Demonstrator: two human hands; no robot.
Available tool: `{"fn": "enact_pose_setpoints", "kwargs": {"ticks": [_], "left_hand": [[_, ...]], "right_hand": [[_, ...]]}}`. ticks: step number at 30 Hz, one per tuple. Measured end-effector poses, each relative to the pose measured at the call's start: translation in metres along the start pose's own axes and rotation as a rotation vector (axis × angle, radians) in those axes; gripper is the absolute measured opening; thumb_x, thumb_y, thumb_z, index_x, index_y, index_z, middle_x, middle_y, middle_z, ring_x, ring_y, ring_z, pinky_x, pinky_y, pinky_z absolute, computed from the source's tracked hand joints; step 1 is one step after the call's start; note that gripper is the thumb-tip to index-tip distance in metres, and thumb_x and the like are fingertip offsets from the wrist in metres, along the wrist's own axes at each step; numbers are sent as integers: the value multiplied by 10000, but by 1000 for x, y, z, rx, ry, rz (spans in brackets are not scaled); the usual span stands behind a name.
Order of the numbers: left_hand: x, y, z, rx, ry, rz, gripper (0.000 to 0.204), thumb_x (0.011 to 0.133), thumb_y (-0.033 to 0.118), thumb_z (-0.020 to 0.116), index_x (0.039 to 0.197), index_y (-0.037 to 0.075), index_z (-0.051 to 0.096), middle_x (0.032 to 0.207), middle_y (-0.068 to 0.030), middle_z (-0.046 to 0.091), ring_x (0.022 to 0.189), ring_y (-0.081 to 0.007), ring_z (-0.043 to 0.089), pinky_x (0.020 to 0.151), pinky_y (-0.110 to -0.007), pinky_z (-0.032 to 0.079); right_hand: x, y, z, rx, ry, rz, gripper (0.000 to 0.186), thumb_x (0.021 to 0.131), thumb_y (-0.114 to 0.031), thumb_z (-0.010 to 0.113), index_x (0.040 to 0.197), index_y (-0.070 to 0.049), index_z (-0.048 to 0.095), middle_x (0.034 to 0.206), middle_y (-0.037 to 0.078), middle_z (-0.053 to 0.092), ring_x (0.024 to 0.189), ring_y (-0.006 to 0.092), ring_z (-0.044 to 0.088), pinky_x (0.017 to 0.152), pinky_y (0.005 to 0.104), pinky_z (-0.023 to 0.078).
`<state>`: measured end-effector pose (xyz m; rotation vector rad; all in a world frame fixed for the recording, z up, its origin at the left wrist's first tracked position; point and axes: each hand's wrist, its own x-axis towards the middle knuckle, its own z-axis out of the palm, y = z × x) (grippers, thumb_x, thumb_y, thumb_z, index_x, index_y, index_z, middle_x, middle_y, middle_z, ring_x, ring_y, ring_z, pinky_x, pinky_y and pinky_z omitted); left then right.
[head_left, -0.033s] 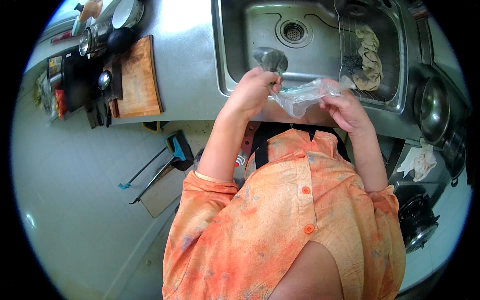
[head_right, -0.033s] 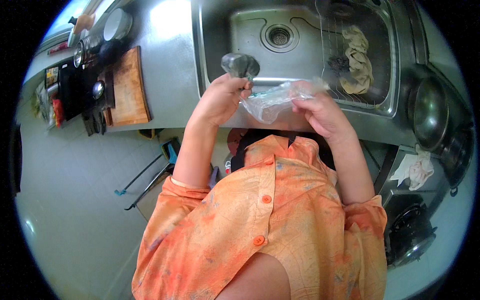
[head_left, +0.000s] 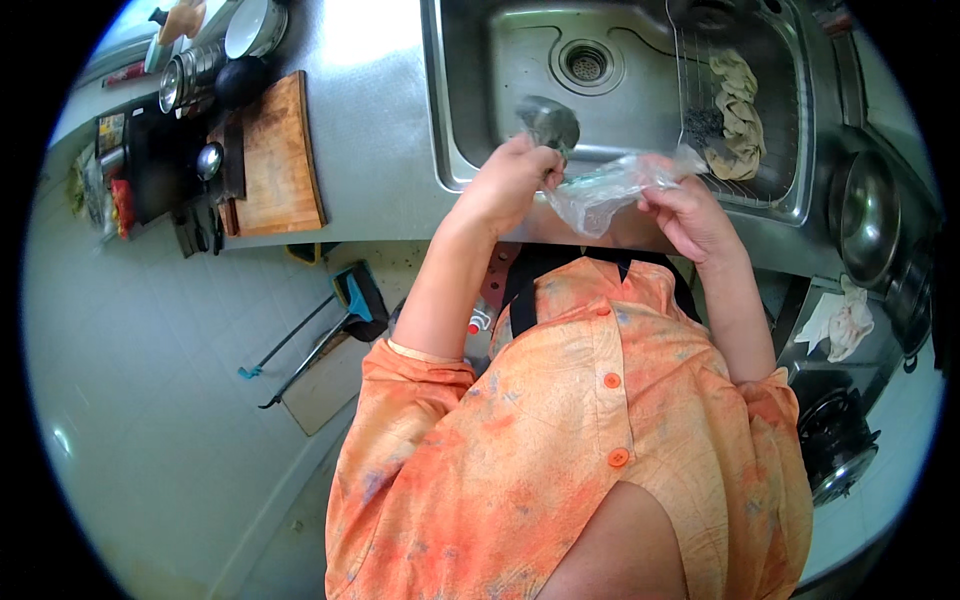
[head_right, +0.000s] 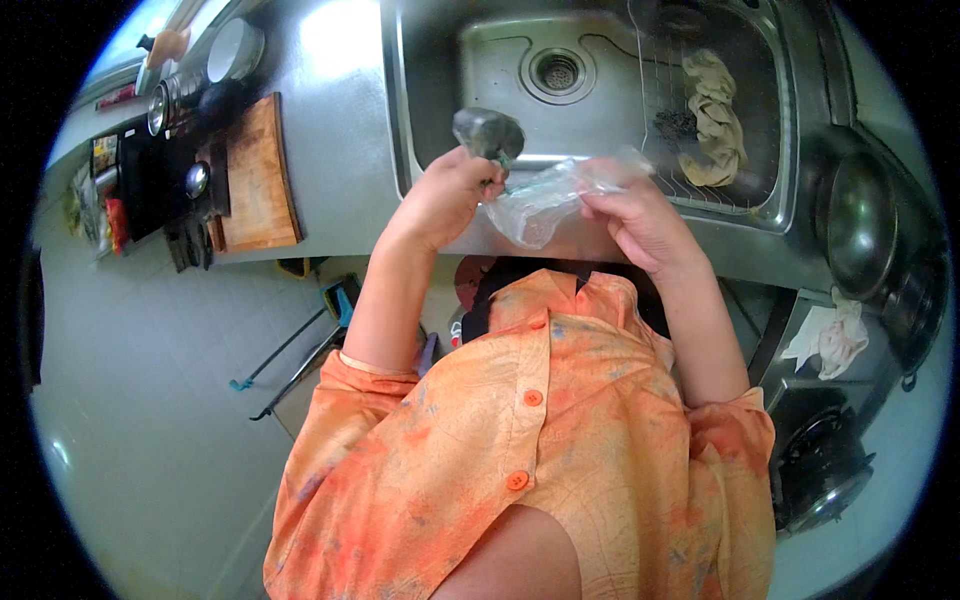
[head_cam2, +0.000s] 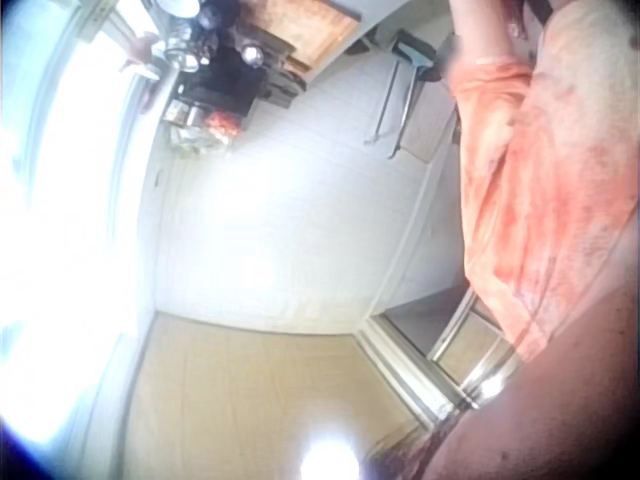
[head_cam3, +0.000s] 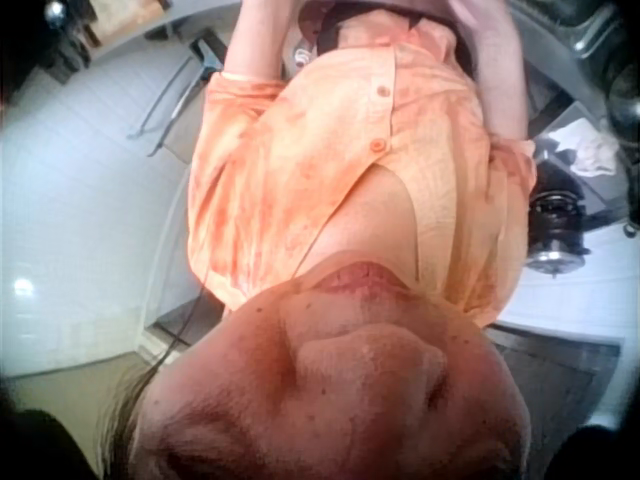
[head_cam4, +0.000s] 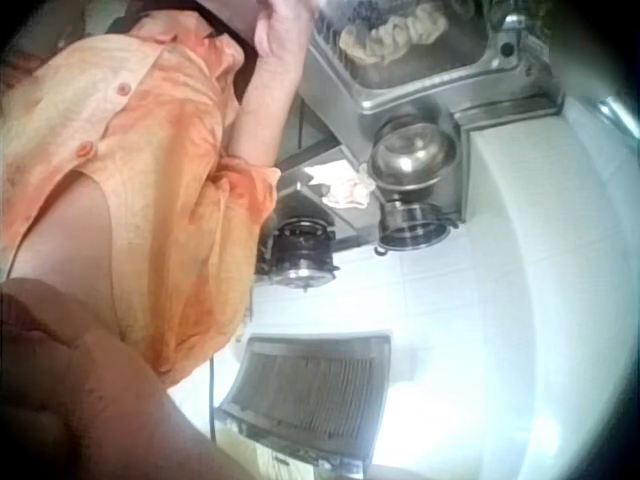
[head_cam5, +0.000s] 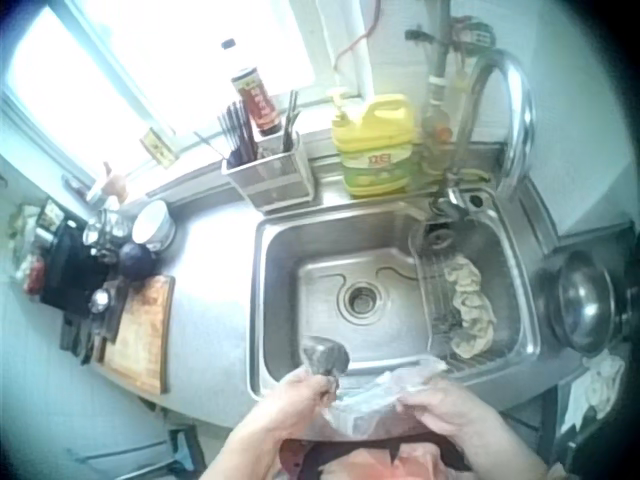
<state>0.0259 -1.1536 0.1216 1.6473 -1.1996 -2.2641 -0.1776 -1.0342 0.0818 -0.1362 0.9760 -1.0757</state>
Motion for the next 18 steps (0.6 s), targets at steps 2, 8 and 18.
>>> {"fn": "enact_pose_setpoints", "kwargs": {"ticks": [2,8,18], "left_hand": [[1,-5,11,494,84,59,179,817,105,491,940,-21,521,791,-105,570,717,-214,543,715,-323,444],[1,-23,25,1080,-289,479,214,859,147,495,1019,17,553,946,-231,602,795,-373,577,719,-406,452],[-51,19,31,460,-692,497,307,770,74,681,1049,-8,582,955,-72,618,855,-180,592,778,-305,484]], "right_hand": [[1,-4,5,-307,13,-213,271,784,-37,634,1052,-43,600,983,52,592,870,148,561,724,283,461],[13,-43,43,-1169,-246,-783,158,738,-117,701,839,-27,619,881,37,596,771,157,563,681,288,466],[56,-57,43,-246,-1007,-10,249,768,-129,670,994,-50,598,838,5,615,721,80,579,637,218,466]]}}
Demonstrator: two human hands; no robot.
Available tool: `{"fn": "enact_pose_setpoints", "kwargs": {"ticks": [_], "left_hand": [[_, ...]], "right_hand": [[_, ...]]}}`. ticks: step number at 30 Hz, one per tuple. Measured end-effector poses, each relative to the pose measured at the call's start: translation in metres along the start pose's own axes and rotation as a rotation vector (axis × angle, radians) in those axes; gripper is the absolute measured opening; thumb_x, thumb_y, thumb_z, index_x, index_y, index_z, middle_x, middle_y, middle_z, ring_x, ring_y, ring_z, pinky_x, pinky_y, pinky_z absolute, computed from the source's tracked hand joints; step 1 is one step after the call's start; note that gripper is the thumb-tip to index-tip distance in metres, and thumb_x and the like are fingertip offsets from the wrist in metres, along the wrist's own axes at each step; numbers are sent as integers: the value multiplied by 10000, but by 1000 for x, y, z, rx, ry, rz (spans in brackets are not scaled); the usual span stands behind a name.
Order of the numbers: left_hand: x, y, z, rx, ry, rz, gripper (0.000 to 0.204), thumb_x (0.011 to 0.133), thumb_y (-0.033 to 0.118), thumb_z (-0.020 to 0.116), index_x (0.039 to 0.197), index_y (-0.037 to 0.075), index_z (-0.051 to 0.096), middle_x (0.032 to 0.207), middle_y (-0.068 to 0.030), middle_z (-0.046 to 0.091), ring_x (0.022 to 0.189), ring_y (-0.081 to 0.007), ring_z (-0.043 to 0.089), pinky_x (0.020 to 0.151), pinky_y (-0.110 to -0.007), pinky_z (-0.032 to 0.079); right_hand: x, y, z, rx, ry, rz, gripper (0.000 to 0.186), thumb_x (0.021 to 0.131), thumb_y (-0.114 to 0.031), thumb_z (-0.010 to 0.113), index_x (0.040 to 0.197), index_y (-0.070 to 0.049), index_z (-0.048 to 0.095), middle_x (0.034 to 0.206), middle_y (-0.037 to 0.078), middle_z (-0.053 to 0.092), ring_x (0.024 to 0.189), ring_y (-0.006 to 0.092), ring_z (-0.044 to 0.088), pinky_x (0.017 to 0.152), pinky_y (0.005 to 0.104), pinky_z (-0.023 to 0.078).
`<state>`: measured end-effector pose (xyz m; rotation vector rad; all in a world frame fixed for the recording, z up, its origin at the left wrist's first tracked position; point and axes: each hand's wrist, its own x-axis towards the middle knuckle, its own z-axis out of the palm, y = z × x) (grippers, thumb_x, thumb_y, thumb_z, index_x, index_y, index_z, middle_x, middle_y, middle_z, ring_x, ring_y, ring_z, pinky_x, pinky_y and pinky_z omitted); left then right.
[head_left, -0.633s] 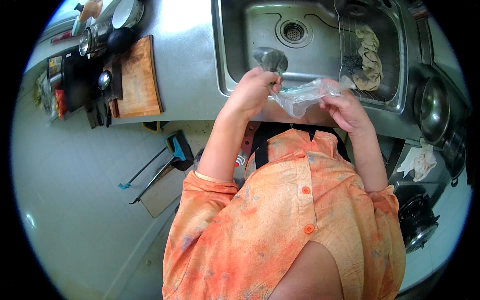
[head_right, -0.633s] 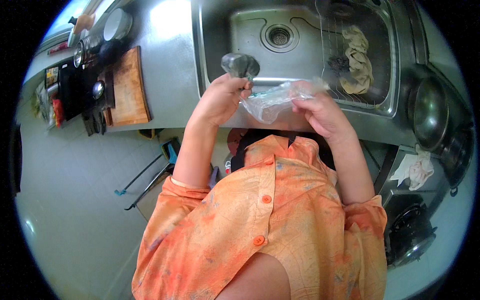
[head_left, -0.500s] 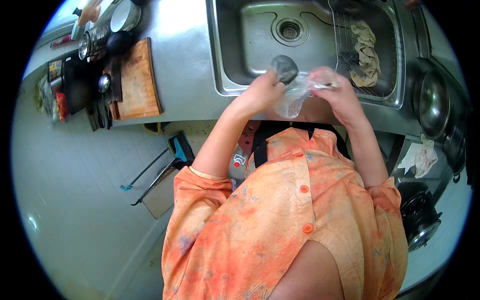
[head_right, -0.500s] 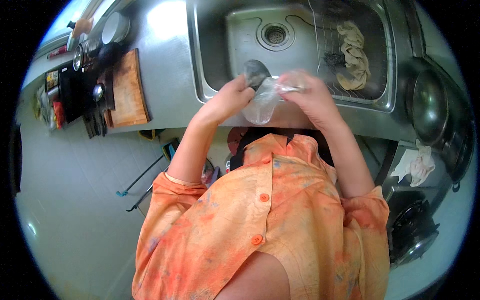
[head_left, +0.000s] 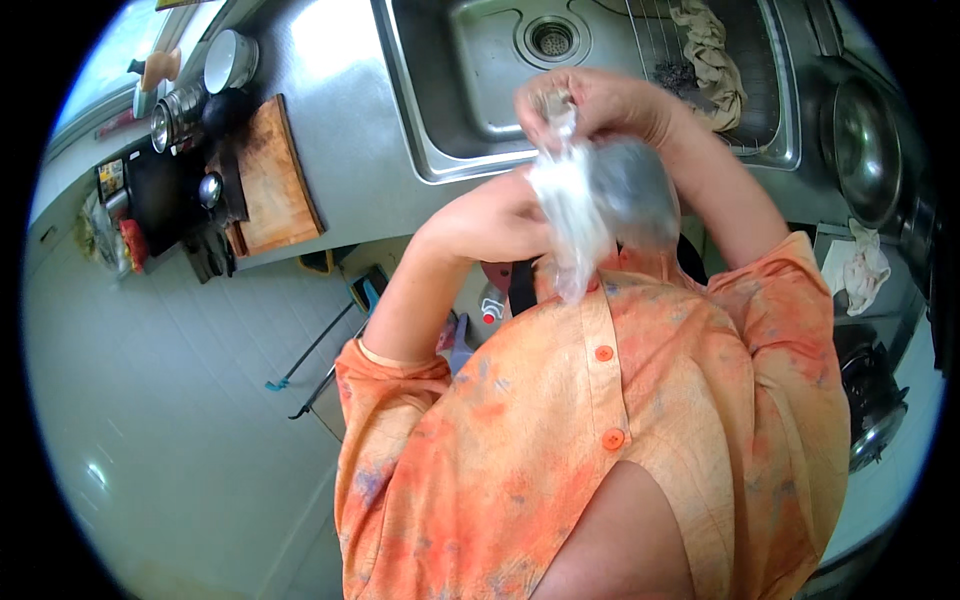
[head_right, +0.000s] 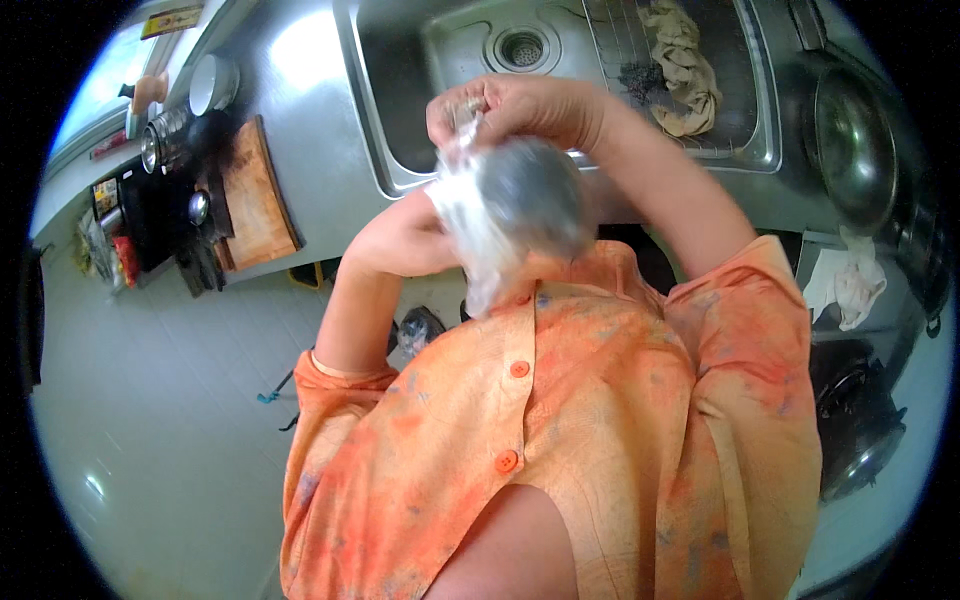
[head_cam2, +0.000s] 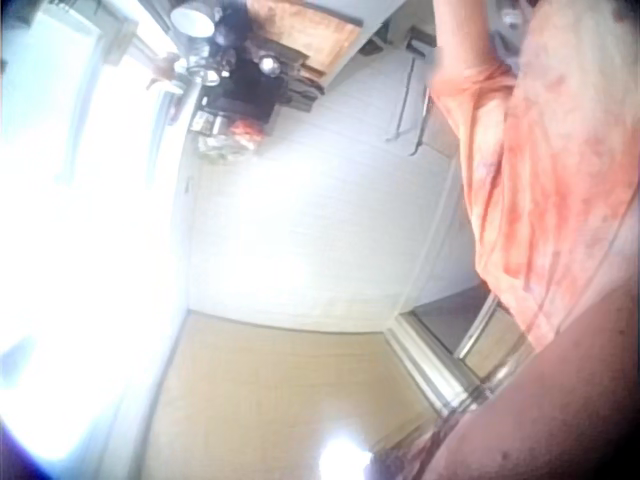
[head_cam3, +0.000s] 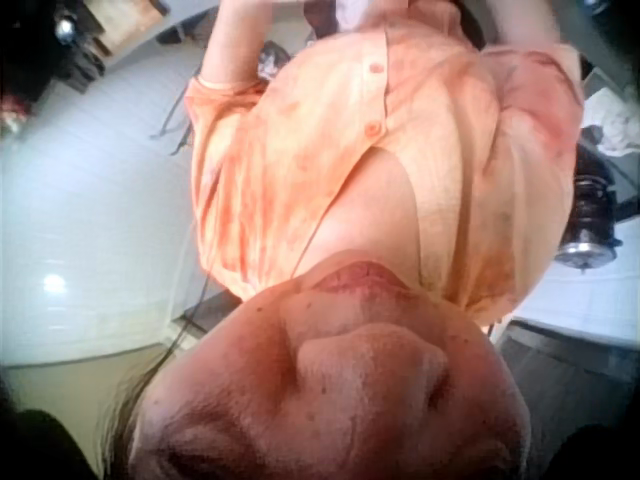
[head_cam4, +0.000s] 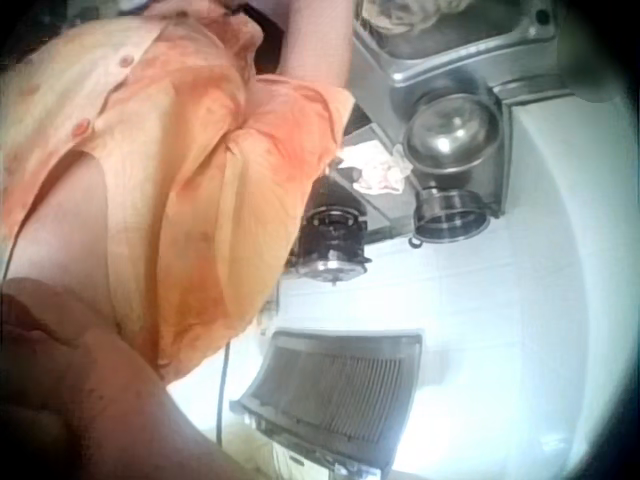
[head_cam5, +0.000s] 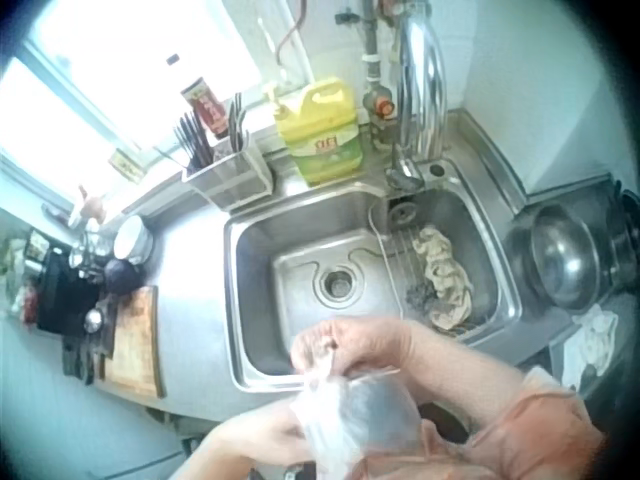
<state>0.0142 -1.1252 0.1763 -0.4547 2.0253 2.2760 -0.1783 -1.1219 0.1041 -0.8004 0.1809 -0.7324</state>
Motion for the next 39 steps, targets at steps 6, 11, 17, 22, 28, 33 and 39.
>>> {"fn": "enact_pose_setpoints", "kwargs": {"ticks": [6,11,17,22,28,33,39], "left_hand": [[-7,-34,-2,-1129,456,-28,328,829,41,569,1140,-49,509,1084,-166,593,970,-272,603,864,-454,489],[-9,-59,11,-1398,581,-91,340,854,3,501,1179,-76,442,1153,-197,548,1042,-313,572,919,-496,470],[13,-75,35,-1604,810,4,278,864,-17,465,1129,-98,438,1150,-217,515,1057,-322,547,882,-476,496],[13,-104,30,-1625,823,-172,260,858,-12,493,1111,-66,470,1101,-176,545,977,-266,578,822,-405,521],[10,-113,32,-1266,734,-443,172,859,34,537,1020,-25,549,965,-109,597,852,-200,600,781,-360,529],[25,-103,26,-609,961,-303,158,827,74,593,951,-23,583,831,-44,627,723,-123,590,661,-228,475],[44,-87,33,629,1020,-158,199,768,45,632,947,5,556,812,-108,604,704,-225,586,640,-313,463]], "right_hand": [[1,68,22,393,707,-170,316,848,-100,582,1158,-48,551,985,18,594,813,100,563,681,246,471],[-30,79,22,308,883,56,205,832,-62,595,1031,-24,564,857,18,572,639,51,464,542,188,375],[-37,93,44,220,1058,180,179,831,-131,630,953,-19,563,764,2,556,572,51,433,500,182,346],[-45,85,43,-697,1072,120,160,815,-189,659,840,-41,604,699,18,583,655,50,534,561,193,425],[-57,73,24,-296,1169,212,245,787,-247,689,852,-22,615,656,23,585,540,65,541,466,226,425],[-47,65,36,-780,1046,195,239,793,-229,674,884,-18,609,680,82,604,617,183,578,577,334,456],[-51,52,26,-680,1151,120,201,767,-204,697,848,-30,635,739,80,626,631,167,580,580,316,453]]}}
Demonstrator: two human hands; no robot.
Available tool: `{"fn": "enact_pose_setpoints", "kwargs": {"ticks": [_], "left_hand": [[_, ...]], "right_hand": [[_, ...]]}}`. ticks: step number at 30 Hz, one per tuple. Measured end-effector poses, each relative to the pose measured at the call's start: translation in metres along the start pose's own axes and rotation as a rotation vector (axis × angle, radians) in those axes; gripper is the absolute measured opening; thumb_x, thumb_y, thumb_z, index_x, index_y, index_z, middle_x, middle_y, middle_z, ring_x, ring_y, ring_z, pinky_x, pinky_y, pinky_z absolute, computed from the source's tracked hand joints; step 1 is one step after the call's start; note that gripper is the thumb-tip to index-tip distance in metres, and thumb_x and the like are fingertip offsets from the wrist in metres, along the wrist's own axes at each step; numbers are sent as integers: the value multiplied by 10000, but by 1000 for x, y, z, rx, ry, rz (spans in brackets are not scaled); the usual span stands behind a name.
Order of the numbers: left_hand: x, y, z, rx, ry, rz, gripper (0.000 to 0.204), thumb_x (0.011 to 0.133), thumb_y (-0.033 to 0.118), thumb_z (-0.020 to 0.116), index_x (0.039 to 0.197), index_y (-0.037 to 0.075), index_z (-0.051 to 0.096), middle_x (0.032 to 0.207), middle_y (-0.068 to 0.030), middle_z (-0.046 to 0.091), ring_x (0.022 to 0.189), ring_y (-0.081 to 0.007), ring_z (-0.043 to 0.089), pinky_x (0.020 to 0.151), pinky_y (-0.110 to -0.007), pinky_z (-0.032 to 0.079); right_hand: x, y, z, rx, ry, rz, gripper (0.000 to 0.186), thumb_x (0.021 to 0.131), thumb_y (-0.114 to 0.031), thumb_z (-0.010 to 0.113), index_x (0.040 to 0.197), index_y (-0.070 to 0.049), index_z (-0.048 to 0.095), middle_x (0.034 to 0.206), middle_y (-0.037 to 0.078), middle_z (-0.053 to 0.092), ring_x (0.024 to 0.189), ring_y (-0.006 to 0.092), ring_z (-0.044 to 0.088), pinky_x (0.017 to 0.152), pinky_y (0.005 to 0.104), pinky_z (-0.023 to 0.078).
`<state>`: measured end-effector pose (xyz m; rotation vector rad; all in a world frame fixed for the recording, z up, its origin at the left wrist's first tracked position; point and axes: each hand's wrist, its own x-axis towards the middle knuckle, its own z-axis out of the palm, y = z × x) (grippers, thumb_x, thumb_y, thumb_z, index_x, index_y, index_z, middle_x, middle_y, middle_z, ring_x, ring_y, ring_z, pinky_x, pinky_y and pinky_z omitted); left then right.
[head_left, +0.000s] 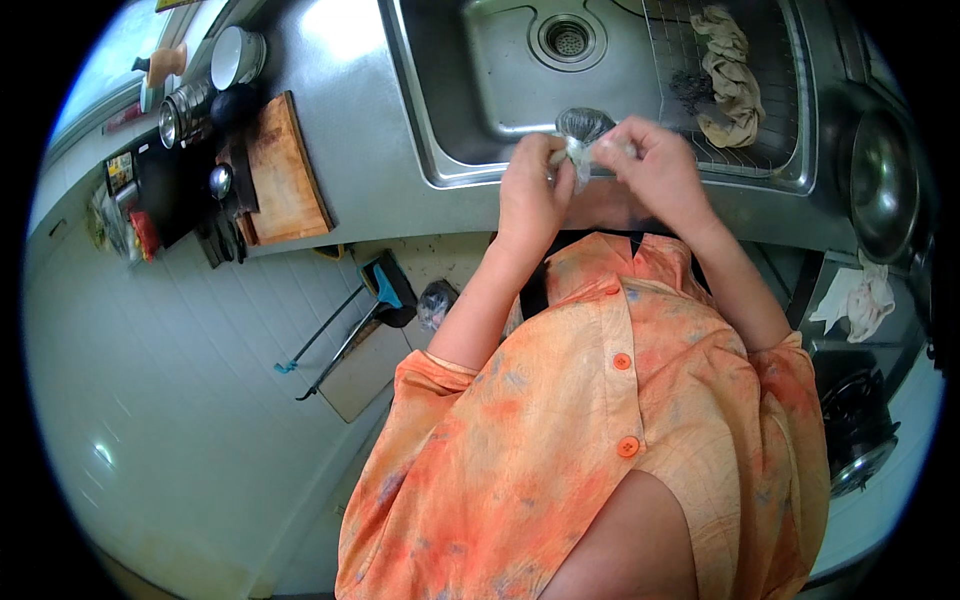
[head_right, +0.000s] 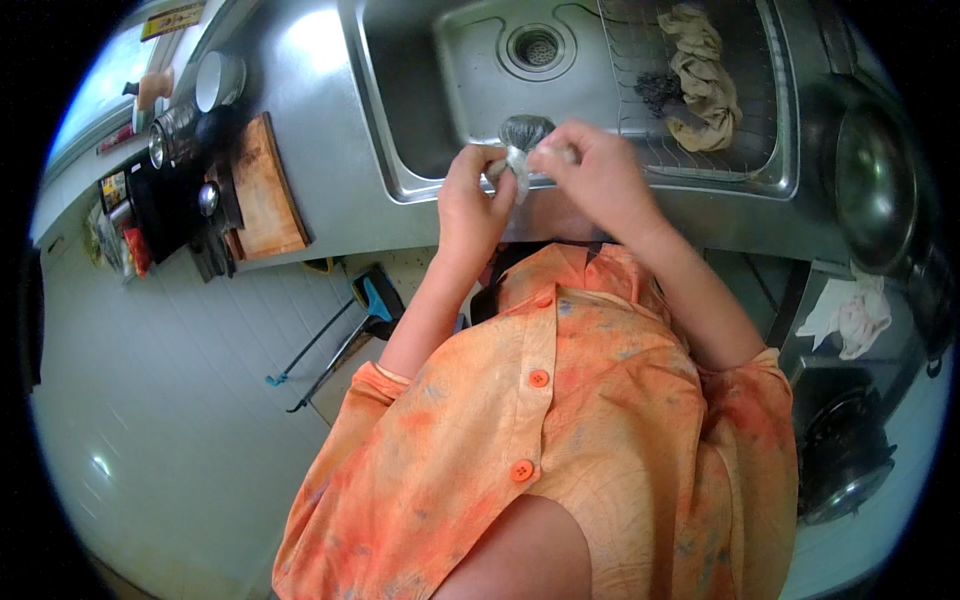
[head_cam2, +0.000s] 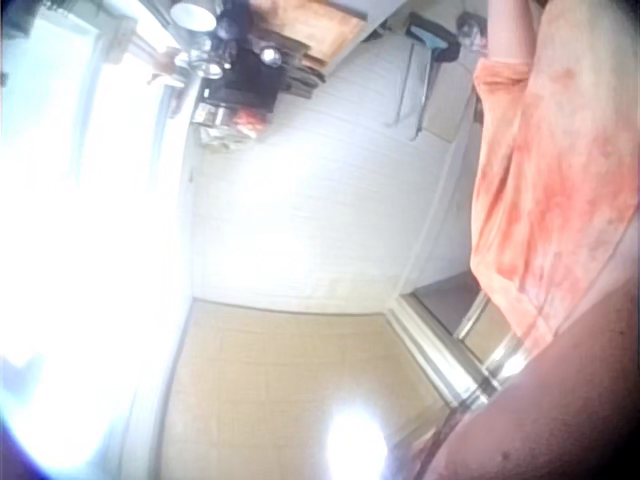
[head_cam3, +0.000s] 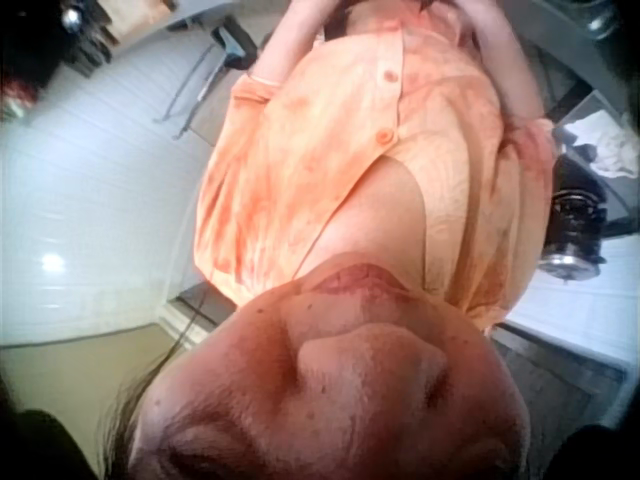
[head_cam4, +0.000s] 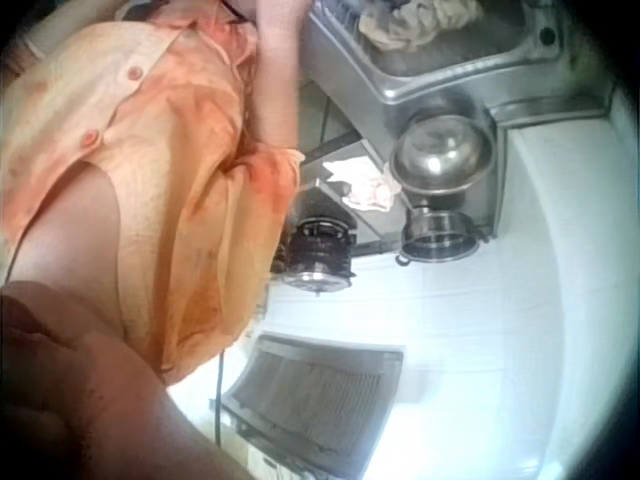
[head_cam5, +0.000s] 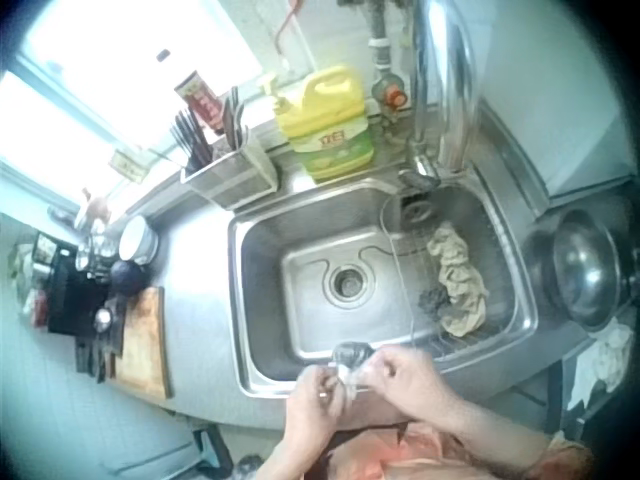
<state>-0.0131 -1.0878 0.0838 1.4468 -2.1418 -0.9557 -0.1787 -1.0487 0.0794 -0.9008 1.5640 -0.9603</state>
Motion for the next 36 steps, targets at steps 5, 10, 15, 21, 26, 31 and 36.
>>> {"fn": "enact_pose_setpoints", "kwargs": {"ticks": [5,10,15,21,26,31,36], "left_hand": [[4,9,3,113,-102,206,270,728,-9,625,972,3,509,874,-168,554,825,-341,565,718,-373,472],[9,31,-5,-249,-108,-113,367,765,-55,595,1086,2,427,917,-114,550,870,-202,579,765,-294,471],[10,25,-17,-684,-246,-276,367,774,-106,560,1098,-5,423,1022,-81,525,961,-150,547,829,-269,466],[15,34,-32,-769,-546,-330,419,746,-112,585,1130,-4,458,1040,-66,530,979,-134,534,858,-260,451],[23,44,-27,-832,-779,-278,455,729,-118,551,1159,1,458,1075,-62,528,1015,-128,512,859,-249,443],[26,69,-21,-807,-1025,-224,485,714,-135,480,1171,13,417,1088,-73,513,1043,-130,498,878,-258,422],[-2,87,-7,-540,-1045,-86,479,739,-150,452,1185,-5,351,1091,-134,504,1032,-181,539,882,-295,461]], "right_hand": [[2,-11,-1,-66,1,-140,196,765,-159,693,868,-8,624,763,85,625,670,171,594,620,283,475],[-9,-19,-4,63,-83,-233,153,772,-38,637,924,-26,644,839,92,606,777,198,612,690,299,487],[-17,-12,-11,-26,-58,-490,179,760,-3,615,924,-41,678,845,98,617,778,229,615,683,311,490],[-43,-23,-24,-85,-142,-334,169,718,2,613,852,-63,693,893,78,621,826,235,599,708,311,480],[-63,-29,-36,-358,144,-549,76,674,-69,656,746,-84,636,932,34,596,902,235,557,811,346,440],[-93,-17,-41,-309,199,-270,429,609,-216,712,952,-87,490,988,76,614,915,291,568,855,377,428],[-134,6,-23,-244,423,-151,455,642,-257,719,1036,-87,566,848,96,639,862,281,603,797,404,439]]}}
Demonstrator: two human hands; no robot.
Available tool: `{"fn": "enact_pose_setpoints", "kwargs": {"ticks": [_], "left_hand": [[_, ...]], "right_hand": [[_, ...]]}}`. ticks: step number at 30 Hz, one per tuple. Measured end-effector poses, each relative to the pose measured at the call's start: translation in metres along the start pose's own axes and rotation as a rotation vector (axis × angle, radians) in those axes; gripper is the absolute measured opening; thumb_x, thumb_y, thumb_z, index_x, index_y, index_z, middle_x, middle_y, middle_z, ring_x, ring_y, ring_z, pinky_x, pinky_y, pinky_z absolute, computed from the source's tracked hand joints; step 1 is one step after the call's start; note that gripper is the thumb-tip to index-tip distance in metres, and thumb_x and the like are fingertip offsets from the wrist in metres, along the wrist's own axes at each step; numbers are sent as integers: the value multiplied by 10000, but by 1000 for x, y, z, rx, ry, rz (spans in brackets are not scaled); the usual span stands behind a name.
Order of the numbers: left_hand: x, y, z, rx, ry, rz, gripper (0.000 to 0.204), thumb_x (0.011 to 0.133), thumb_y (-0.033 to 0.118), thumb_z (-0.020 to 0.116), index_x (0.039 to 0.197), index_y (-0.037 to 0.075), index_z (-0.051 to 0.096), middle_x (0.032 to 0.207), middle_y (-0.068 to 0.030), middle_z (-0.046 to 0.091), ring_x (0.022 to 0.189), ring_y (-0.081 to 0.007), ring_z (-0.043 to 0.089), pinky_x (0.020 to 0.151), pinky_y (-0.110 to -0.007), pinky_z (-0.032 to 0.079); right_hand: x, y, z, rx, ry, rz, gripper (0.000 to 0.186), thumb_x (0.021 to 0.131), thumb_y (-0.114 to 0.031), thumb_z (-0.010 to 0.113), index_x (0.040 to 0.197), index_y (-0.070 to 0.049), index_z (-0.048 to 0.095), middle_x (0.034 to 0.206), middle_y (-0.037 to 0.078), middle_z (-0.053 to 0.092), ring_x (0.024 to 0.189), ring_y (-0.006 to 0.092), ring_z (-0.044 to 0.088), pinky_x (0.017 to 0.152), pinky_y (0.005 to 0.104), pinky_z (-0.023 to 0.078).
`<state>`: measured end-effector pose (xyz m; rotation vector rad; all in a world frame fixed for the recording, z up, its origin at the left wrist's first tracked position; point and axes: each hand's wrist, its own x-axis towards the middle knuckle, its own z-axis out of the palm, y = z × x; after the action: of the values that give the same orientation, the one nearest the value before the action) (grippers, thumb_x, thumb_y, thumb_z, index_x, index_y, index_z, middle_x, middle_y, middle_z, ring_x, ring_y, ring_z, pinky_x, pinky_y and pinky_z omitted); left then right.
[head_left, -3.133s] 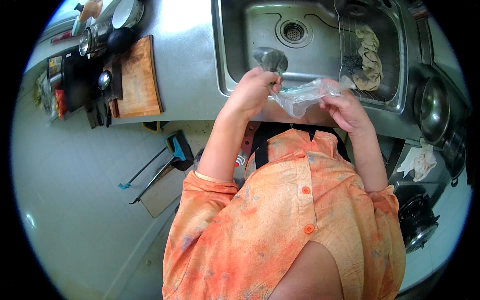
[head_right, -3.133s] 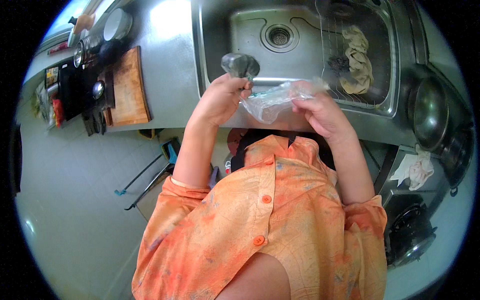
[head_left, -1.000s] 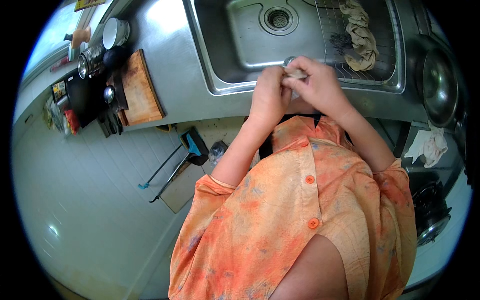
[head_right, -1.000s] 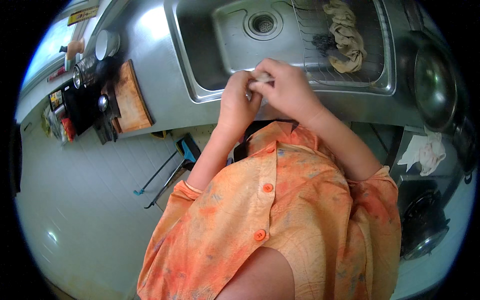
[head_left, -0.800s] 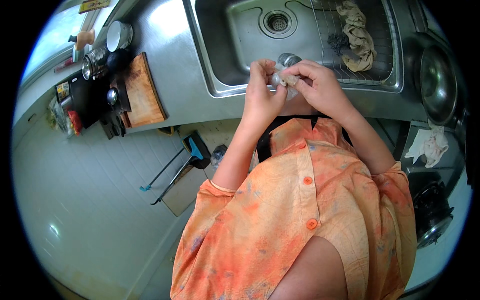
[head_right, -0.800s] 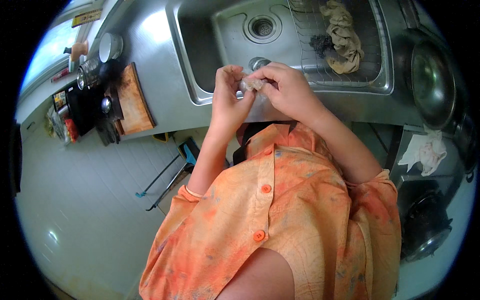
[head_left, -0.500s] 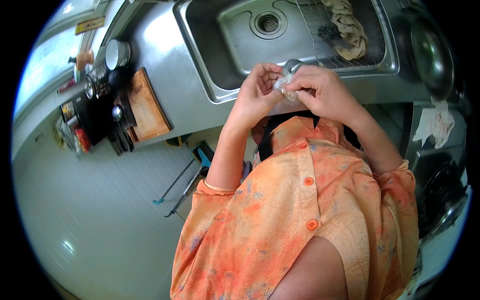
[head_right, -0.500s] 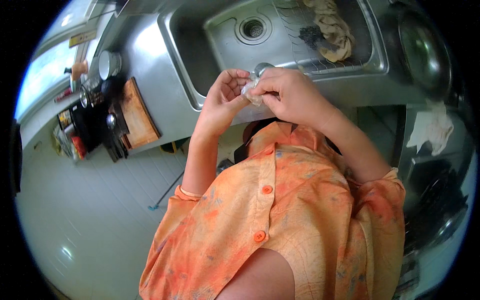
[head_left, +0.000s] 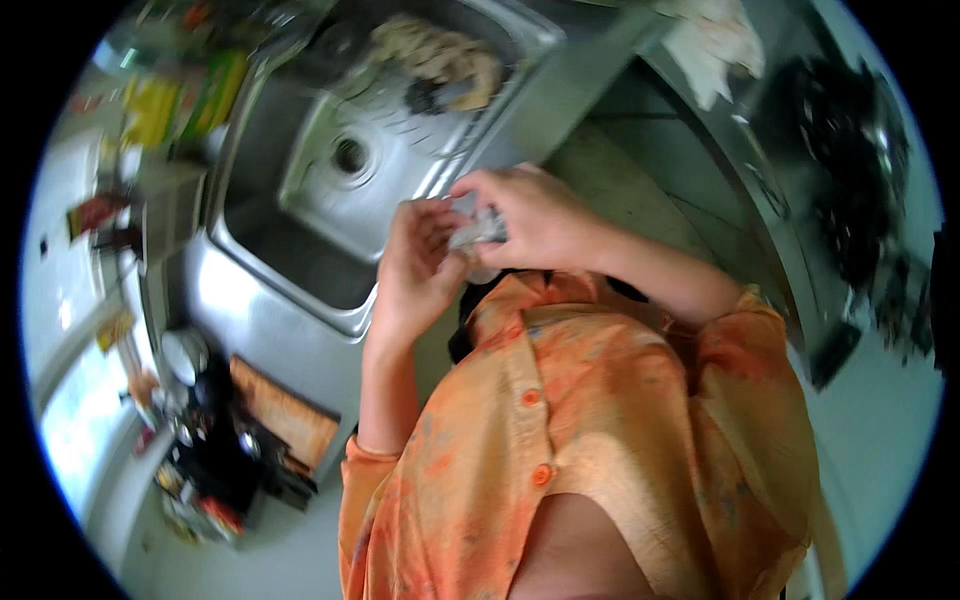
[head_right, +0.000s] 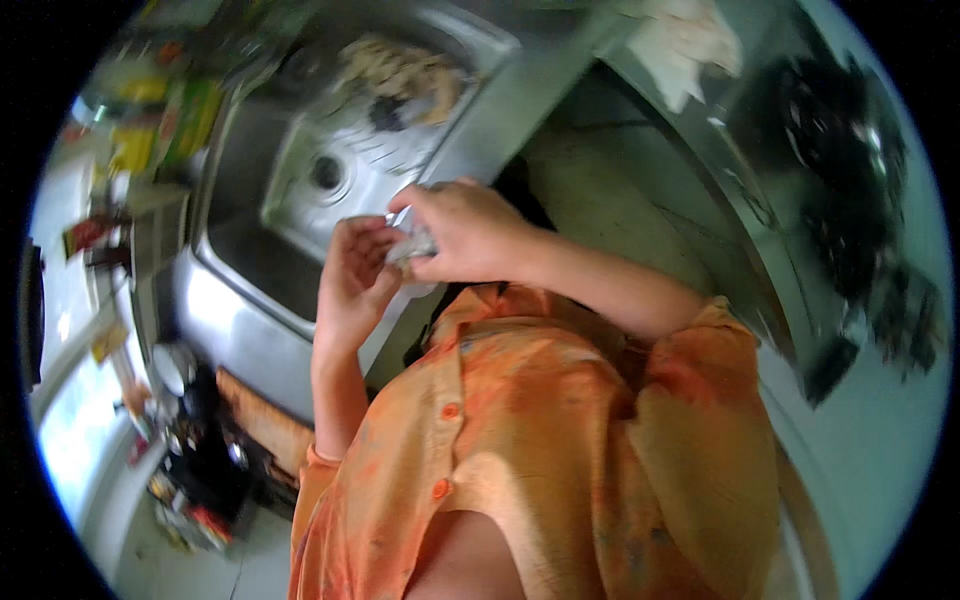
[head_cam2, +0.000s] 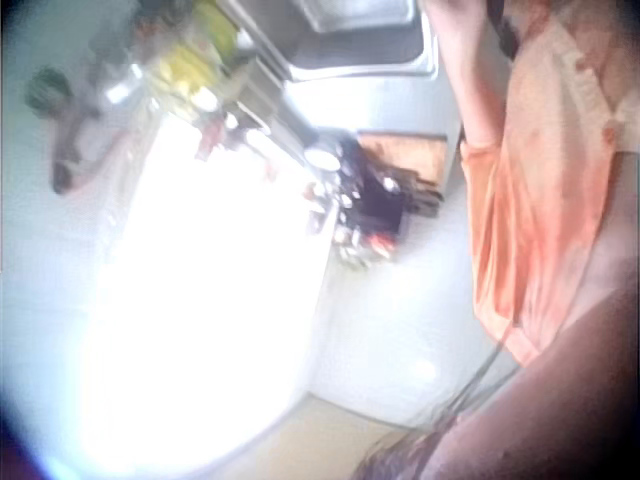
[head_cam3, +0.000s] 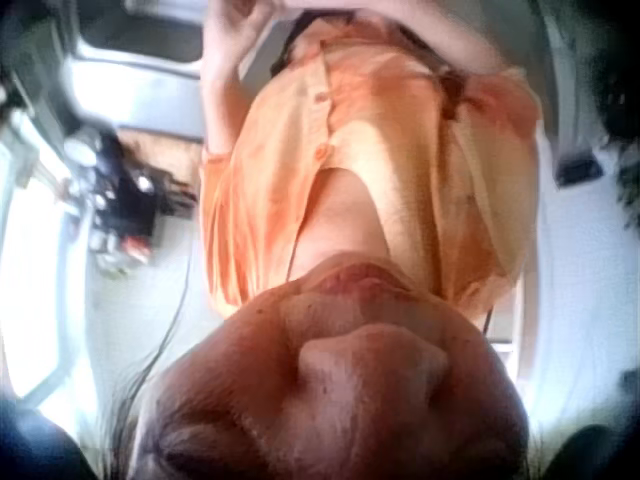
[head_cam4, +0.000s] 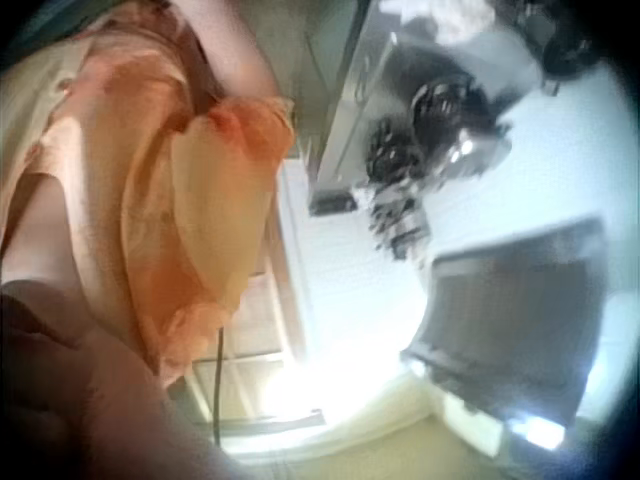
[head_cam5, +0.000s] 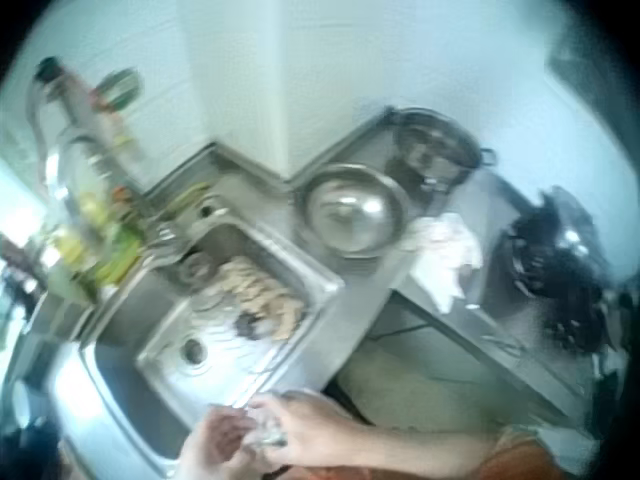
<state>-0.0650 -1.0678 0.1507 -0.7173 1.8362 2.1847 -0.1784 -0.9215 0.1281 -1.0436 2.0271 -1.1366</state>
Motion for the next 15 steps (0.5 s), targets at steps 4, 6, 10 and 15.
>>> {"fn": "enact_pose_setpoints", "kwargs": {"ticks": [4,6,10,15], "left_hand": [[4,-4,51,187,14,92,431,782,-117,528,1175,-45,368,1039,-142,525,953,-168,573,802,-272,497],[2,-3,74,245,-25,86,426,791,-102,565,1171,-56,378,1013,-140,539,917,-165,585,783,-263,502],[10,2,122,122,-191,-95,405,787,-103,612,1146,-87,425,1041,-119,523,923,-167,592,806,-271,513],[32,1,210,311,-390,-4,239,752,-132,595,987,-85,580,1199,-91,390,1015,-150,549,846,-265,512]], "right_hand": [[-46,18,-8,-214,209,-20,177,676,-241,676,816,-134,664,798,31,638,877,220,567,827,356,387],[-69,21,-25,-179,227,41,151,669,-230,669,780,-128,661,786,24,636,850,218,560,807,360,394],[-123,42,-49,-99,400,-18,135,664,-214,661,761,-120,659,769,16,630,820,222,562,752,361,428],[-204,65,-100,103,489,145,145,672,-159,696,772,-78,630,736,27,599,758,235,554,681,351,455]]}}
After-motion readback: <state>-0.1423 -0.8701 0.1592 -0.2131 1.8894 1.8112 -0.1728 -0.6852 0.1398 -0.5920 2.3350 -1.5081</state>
